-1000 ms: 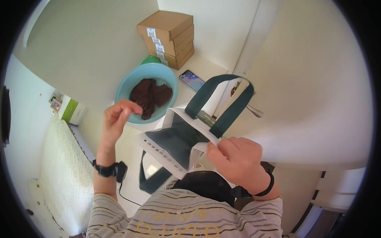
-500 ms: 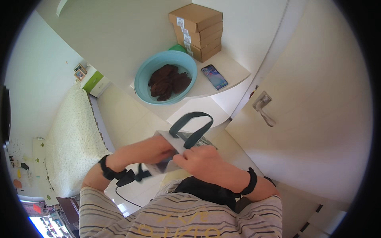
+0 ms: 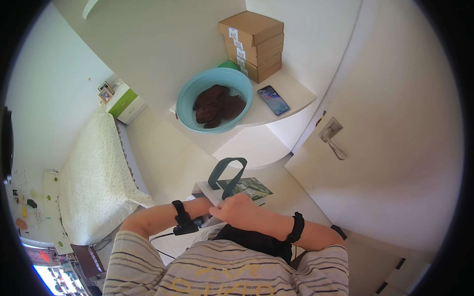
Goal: The person picks up a brown cloth from a bowl, carries it in a green bag to a shelf, and uses the cloth to wipe the surfaces of a white corner shelving unit.
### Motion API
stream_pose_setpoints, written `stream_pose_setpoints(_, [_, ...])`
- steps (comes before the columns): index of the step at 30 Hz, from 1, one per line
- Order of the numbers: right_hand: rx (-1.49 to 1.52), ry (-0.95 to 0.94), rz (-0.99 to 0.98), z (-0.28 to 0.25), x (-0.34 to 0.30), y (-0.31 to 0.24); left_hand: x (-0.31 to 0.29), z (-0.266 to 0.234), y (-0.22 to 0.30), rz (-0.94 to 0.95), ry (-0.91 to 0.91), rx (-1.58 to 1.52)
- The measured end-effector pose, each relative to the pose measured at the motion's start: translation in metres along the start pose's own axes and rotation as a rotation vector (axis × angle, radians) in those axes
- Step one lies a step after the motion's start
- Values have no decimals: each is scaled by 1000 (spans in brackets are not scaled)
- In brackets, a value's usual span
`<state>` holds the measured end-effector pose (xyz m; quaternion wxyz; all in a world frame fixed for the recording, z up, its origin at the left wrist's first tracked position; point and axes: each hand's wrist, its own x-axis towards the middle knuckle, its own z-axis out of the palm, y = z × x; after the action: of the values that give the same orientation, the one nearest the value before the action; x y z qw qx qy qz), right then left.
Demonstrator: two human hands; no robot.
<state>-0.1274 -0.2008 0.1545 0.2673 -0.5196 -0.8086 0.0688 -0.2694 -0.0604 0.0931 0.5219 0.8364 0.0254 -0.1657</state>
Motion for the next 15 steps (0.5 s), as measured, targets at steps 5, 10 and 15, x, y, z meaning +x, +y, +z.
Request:
stream_pose_setpoints(5, [49, -30, -20, 6, 13, 3, -20, 4, -13, -107, 99, -81])
stream_pose_setpoints(10, [74, 6, 52, 30, 20, 14, -18, 1, -13, -252, 147, 20])
stream_pose_setpoints(15, [-13, -140, 326, 42, 16, 52, -17, -33, 0, -183, 303, 435])
